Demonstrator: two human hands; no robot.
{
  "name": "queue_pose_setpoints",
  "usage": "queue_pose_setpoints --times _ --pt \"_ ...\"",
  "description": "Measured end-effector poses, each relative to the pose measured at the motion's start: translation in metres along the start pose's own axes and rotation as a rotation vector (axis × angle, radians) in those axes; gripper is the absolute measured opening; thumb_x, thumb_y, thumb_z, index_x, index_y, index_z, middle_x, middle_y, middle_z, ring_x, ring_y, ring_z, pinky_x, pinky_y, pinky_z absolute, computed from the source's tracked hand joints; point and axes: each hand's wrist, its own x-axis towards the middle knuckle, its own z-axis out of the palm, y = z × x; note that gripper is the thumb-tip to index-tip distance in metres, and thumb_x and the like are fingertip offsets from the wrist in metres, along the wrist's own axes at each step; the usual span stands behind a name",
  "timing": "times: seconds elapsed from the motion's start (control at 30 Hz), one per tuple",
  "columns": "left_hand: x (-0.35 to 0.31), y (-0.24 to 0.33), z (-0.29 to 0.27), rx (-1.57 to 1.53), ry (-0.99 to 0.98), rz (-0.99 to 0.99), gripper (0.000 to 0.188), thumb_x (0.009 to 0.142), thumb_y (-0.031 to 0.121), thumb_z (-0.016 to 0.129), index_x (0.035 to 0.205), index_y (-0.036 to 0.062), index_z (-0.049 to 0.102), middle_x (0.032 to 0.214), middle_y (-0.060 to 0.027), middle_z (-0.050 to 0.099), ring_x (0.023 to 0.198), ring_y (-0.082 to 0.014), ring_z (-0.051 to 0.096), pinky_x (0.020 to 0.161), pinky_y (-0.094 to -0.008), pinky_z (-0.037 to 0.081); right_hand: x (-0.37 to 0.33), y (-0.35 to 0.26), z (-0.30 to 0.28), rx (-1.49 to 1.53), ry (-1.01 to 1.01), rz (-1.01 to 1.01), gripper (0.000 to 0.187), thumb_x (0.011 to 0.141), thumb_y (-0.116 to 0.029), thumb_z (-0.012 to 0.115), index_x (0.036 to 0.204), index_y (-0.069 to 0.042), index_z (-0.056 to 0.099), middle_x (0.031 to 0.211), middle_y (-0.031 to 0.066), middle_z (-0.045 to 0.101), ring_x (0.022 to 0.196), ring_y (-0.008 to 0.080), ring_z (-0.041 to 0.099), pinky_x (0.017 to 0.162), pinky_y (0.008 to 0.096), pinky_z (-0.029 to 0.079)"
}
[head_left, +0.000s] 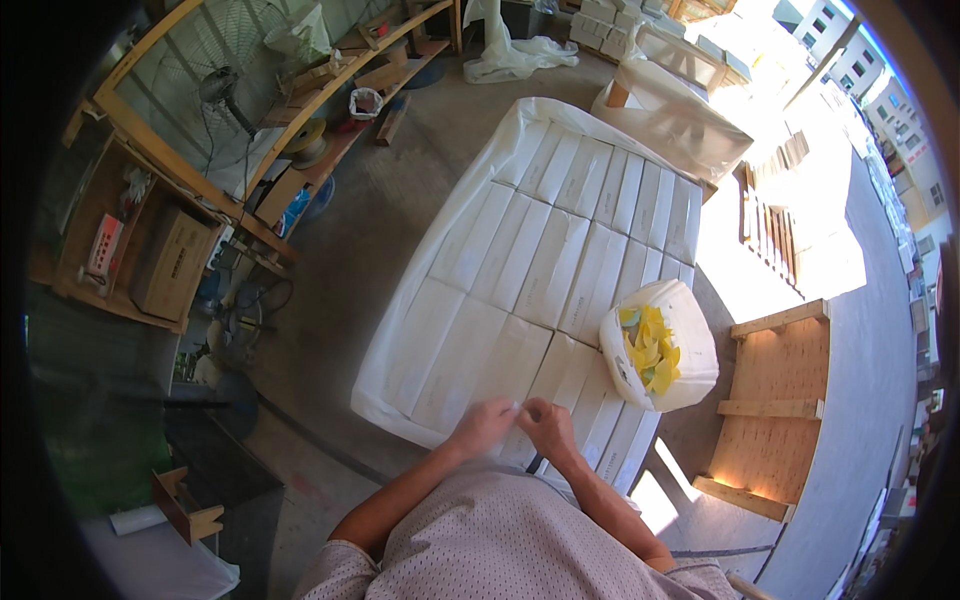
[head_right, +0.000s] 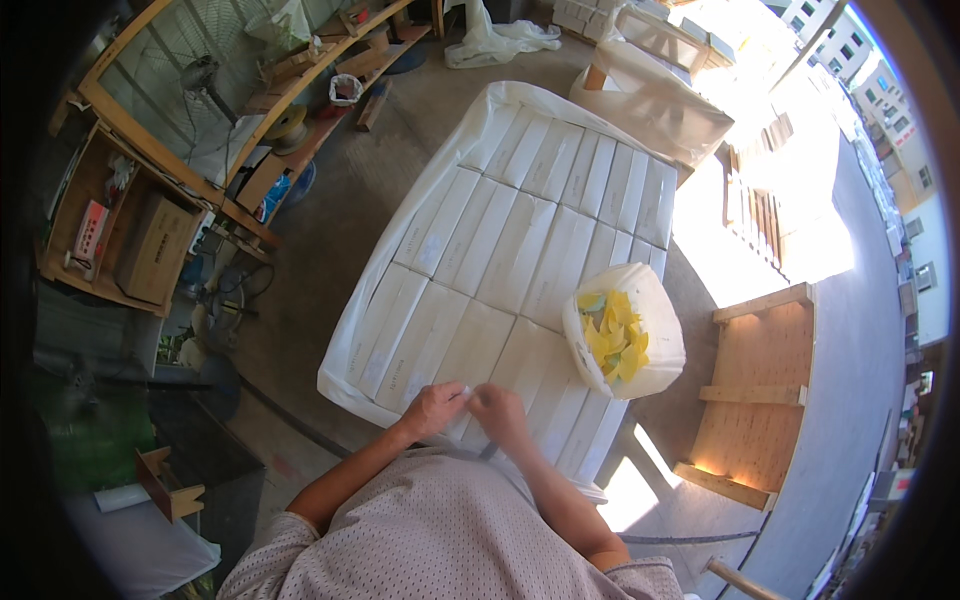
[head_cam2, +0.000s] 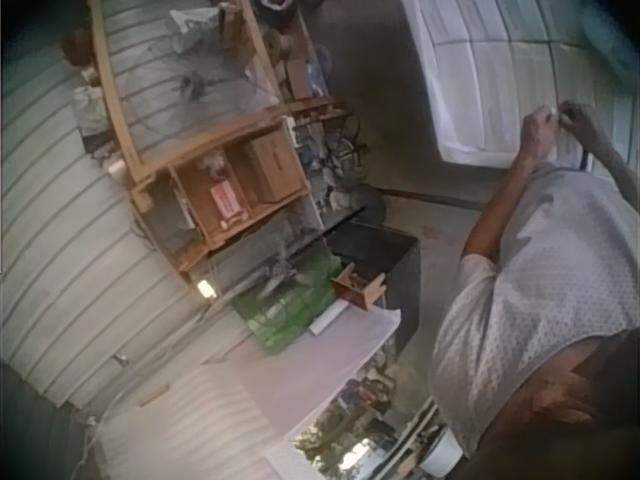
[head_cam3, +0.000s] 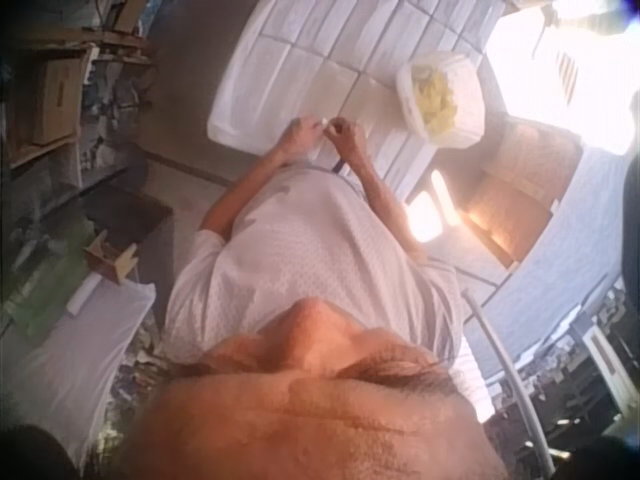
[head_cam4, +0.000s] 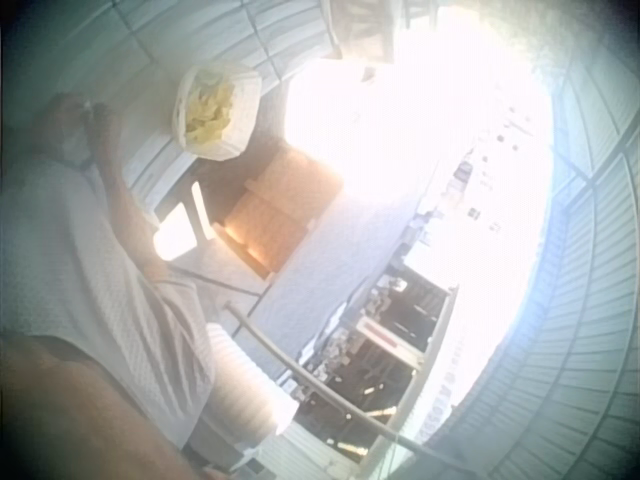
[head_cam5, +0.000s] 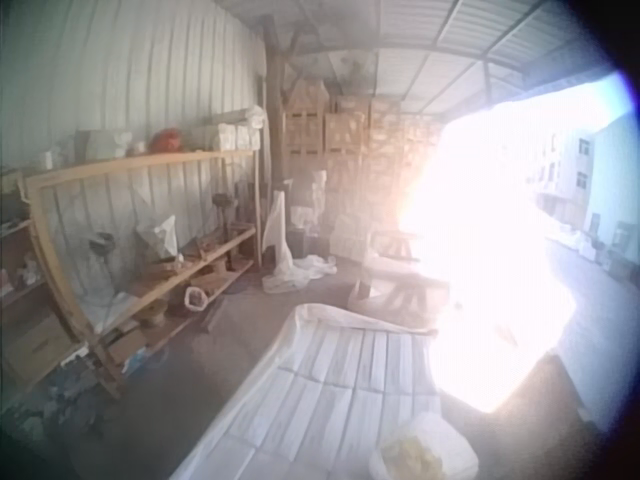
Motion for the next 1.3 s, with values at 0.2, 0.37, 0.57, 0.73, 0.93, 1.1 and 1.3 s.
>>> queue_pose_setpoints --times 0.2,0.37,0.57,0.73,0.93,1.1,1.3 --pt "0.002 0.01 -0.005 -0.061 -0.017 -0.115 0.025 0.095 0.025 0.058 0.097 0.0015 0.065 0.078 -0.017 0.064 0.068 -0.0273 0.063 0.062 -0.0364 0.049 0.003 0.002 0.002 0.094 0.044 0.071 0.022 0.084 -0.02 0.067 0.093 0.0 0.069 0.07 0.0107 0.067 0.063 0.0192 0.064 0.062 0.0324 0.051" --pt "0.005 0.011 -0.014 -0.603 -0.038 -0.399 0.026 0.096 0.028 0.059 0.104 0.0047 0.068 0.084 -0.0018 0.065 0.071 -0.0104 0.061 0.06 -0.0262 0.051 0.003 -0.002 -0.003 0.423 0.036 0.208 0.021 0.088 -0.017 0.065 0.1 0.0 0.07 0.077 0.0021 0.069 0.071 0.0098 0.062 0.064 0.0278 0.051" --pt "0.006 0.014 -0.009 -0.61 0.045 -0.458 0.026 0.097 0.027 0.056 0.107 0.0057 0.067 0.083 -0.0012 0.065 0.073 -0.0087 0.06 0.062 -0.0259 0.051 0.0 -0.015 -0.004 0.32 0.18 -0.028 0.017 0.086 -0.015 0.07 0.098 -0.002 0.07 0.081 0.0054 0.069 0.072 0.0099 0.062 0.067 0.0265 0.05" --pt "0.004 0.02 -0.009 -0.154 0.09 -0.081 0.028 0.096 0.028 0.057 0.103 0.0021 0.066 0.079 -0.0056 0.064 0.07 -0.0128 0.057 0.067 -0.0293 0.049 0.003 -0.017 -0.008 0.3 0.129 0.071 0.017 0.085 -0.015 0.07 0.095 -0.002 0.069 0.083 0.007 0.069 0.075 0.0141 0.063 0.07 0.0287 0.05" --pt "0.003 0.016 -0.004 -0.223 0.045 -0.096 0.027 0.097 0.027 0.056 0.102 0.0021 0.066 0.081 -0.0051 0.064 0.07 -0.0121 0.057 0.062 -0.0276 0.047 0.005 -0.005 -0.026 0.586 -0.022 0.294 0.018 0.088 -0.019 0.067 0.092 -0.001 0.069 0.079 0.0028 0.067 0.076 0.0101 0.06 0.07 0.0251 0.046" --pt "0.012 0.016 0.003 -0.767 -0.077 -0.357 0.024 0.1 0.023 0.053 0.108 0.004 0.066 0.081 0.0005 0.064 0.061 -0.0079 0.053 0.053 -0.0217 0.044 0.003 0.008 -0.028 0.613 0.0 0.216 0.019 0.09 -0.018 0.064 0.095 -0.001 0.069 0.081 0.0042 0.068 0.077 0.0095 0.06 0.07 0.0259 0.047" --pt "0.016 0.035 0.025 -0.287 0.008 -0.14 0.025 0.096 0.019 0.056 0.114 0.0027 0.063 0.082 -0.0033 0.066 0.063 -0.0101 0.058 0.058 -0.0257 0.048 -0.005 0.006 -0.034 0.5 0.049 0.181 0.022 0.091 -0.02 0.065 0.095 0.001 0.069 0.084 0.0053 0.07 0.075 0.0094 0.06 0.068 0.025 0.048"
